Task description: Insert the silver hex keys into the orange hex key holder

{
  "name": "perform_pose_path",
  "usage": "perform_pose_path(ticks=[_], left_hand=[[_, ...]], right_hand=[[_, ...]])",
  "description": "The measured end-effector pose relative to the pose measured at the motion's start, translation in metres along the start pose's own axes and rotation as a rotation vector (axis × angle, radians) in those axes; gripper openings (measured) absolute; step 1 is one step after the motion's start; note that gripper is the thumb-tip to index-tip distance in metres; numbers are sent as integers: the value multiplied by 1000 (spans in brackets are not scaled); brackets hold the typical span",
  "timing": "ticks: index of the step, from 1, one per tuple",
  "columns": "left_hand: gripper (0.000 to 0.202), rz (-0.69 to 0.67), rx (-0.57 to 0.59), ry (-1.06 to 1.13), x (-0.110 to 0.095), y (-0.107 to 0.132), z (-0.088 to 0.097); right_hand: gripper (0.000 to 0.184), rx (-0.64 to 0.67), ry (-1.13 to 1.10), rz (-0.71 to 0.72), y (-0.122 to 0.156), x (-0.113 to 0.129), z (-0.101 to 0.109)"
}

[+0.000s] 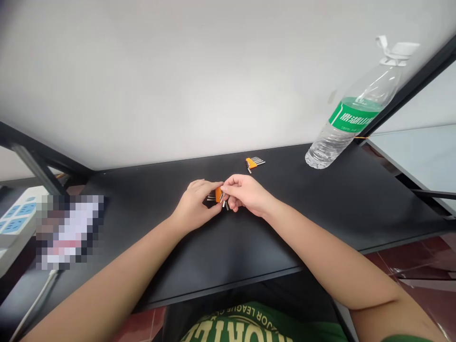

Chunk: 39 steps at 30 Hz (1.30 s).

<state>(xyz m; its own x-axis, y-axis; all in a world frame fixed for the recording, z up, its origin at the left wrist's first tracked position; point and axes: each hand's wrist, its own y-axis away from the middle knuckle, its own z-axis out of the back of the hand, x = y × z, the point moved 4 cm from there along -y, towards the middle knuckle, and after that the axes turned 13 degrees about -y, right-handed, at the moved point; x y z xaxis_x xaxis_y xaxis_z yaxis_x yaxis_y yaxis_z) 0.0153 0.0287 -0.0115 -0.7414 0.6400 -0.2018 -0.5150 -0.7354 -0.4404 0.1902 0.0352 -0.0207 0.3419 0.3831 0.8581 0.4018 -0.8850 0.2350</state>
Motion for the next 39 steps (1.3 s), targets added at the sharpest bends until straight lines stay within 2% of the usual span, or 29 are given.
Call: perform_pose_path(ticks=[5,9,13,17,19,22,24,27,35,39], left_hand=[[46,25,-43,21,5,1,1],[47,18,-41,12,2,1,1],[45,5,-41,11,-1,1,1],[45,1,-31,-8,0,1,2],[46,10,-1,-8,3,1,2],[45,45,10,0,10,1,4],[45,71,-4,-5,14,1,4],[46,94,-5,-22,18,1,3],[45,57,-35,-90,13,0,6],[45,41,-50,-106,10,0,7]], right_hand=[[31,99,-116,-8,0,2,3],[36,72,-81,-55,-1,0,2],[39,-16,153,23,-2,1,-3],[32,-74,408,76,-1,6,-2],[25,-101,630,173,1,14,3],[12,-159,1084,363,3,27,11],[8,-193,1243,344,2,28,19],[11,-196,1340,286,-2,23,24],[21,-151,1548,246,-5,12,14],[18,-145,1614,193,0,11,10]])
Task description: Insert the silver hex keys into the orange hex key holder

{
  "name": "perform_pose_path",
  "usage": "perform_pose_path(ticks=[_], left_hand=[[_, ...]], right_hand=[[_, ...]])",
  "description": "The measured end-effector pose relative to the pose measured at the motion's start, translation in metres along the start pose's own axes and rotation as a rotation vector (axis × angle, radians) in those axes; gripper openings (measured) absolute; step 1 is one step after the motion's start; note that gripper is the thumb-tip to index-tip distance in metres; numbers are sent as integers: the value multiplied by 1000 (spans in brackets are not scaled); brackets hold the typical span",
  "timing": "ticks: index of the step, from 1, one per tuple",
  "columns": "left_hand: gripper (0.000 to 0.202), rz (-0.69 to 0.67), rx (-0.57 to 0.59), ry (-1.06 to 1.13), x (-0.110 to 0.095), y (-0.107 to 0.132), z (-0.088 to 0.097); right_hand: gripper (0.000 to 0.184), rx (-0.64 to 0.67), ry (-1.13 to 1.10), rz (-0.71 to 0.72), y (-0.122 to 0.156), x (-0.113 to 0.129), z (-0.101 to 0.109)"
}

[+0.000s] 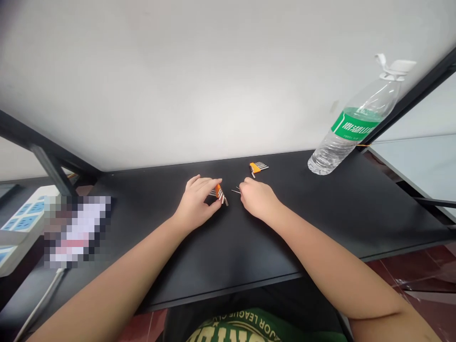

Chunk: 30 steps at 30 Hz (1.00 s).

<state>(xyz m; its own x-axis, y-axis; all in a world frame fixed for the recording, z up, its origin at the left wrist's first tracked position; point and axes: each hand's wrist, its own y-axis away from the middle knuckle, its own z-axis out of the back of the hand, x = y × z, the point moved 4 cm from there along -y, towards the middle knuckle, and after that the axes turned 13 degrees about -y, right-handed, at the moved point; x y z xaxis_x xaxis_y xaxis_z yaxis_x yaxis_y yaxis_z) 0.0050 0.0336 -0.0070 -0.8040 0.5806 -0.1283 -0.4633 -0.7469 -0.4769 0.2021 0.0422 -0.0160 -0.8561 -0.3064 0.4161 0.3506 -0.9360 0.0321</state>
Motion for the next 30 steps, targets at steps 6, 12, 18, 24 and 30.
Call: perform_pose_path(ticks=[6,12,18,24,30], left_hand=[[45,9,6,0,0,1,-2],[45,-8,4,5,1,0,-3],[45,-33,-7,2,-2,0,-4],[42,-46,-14,0,-4,0,-3],[43,-73,-10,-25,-5,1,-2]], right_hand=[[13,88,23,-5,9,9,-2],[11,6,-238,62,9,11,6],[12,-26,-679,124,12,12,13],[12,7,-732,134,13,15,13],[9,26,-787,78,12,11,11]])
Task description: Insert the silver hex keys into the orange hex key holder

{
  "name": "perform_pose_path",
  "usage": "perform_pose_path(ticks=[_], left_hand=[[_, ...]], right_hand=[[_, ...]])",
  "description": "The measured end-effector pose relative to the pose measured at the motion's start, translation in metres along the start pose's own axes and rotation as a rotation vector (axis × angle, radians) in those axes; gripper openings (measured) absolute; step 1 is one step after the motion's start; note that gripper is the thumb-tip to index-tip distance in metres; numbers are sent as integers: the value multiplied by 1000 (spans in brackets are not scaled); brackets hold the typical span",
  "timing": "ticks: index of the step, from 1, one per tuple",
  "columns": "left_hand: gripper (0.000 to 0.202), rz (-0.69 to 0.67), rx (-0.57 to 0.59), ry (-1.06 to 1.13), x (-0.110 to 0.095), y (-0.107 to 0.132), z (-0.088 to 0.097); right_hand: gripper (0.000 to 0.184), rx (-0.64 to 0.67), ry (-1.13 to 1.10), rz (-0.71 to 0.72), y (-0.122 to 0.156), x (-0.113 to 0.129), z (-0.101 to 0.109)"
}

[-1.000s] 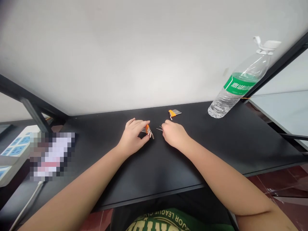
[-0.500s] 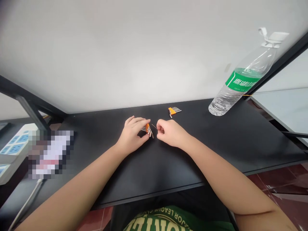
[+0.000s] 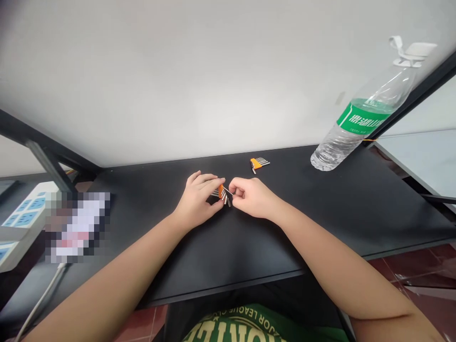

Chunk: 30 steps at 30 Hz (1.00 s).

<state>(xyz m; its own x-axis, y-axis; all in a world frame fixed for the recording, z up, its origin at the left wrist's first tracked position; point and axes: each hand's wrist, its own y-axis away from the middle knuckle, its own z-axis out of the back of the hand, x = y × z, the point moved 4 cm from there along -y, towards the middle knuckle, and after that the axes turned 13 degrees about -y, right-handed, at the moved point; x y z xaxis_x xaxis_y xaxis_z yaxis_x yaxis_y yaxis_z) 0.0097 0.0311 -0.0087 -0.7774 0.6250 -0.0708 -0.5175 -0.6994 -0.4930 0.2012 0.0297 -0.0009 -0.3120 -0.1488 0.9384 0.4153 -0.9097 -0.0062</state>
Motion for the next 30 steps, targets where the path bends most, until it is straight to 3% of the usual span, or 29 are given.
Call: perform_pose_path(ticks=[7,10,16,23,27,30], left_hand=[[39,-100,-47,-88,-7,-2,7],[39,-98,-15,-85,-8,-1,5],[38,-114,17,-97,-9,-1,-2],[35,-110,22,-51,-15,-3,0],[36,-51,39,-37,-9,-2,1],[36,-41,44,-27,-8,-1,2]], right_hand=[[8,-20,-427,-239,-2,-7,5],[6,-53,-495,-306,-2,-9,8],[6,-68,-416,-320,-3,-11,6],[18,-72,-740,-307,-11,-12,-10],[26,23,-953,-292,-11,-15,-15],[27,57,-965,-303,-11,-17,-15]])
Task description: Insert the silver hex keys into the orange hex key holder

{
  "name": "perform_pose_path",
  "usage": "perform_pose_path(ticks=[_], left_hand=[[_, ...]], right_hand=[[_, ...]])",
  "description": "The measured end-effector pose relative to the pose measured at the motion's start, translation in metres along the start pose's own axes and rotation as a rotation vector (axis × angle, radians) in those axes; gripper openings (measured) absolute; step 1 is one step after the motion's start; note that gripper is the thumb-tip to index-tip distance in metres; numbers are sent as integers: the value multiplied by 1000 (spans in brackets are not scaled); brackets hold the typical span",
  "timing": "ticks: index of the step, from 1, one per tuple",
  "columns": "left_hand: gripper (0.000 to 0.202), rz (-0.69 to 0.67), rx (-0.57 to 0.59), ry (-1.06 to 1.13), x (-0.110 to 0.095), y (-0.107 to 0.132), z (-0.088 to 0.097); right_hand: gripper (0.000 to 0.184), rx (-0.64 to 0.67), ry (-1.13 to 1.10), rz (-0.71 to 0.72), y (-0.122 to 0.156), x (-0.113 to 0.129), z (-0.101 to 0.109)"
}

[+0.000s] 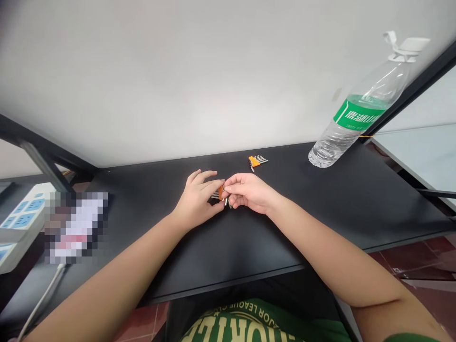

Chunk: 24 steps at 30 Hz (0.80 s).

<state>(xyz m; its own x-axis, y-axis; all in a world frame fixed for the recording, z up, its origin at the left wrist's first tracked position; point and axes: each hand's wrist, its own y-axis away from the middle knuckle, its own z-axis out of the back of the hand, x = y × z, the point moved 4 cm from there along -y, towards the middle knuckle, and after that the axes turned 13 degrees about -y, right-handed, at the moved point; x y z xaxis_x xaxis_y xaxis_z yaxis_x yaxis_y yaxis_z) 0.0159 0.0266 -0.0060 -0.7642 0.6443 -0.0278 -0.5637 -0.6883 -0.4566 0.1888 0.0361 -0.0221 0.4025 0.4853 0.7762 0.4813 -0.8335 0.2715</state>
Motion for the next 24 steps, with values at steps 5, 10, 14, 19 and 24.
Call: perform_pose_path(ticks=[5,10,14,19,24], left_hand=[[35,-15,9,23,-4,-1,-1],[32,-18,3,41,-3,-2,0],[33,-3,-11,50,1,-2,0],[37,21,-25,59,5,0,1],[37,16,-32,59,5,1,1]], right_hand=[[35,0,130,33,-3,-1,1],[42,3,273,68,-6,-5,2],[36,-25,470,84,-3,1,4],[21,-191,1185,336,7,30,18],[9,-237,1516,206,6,30,25]])
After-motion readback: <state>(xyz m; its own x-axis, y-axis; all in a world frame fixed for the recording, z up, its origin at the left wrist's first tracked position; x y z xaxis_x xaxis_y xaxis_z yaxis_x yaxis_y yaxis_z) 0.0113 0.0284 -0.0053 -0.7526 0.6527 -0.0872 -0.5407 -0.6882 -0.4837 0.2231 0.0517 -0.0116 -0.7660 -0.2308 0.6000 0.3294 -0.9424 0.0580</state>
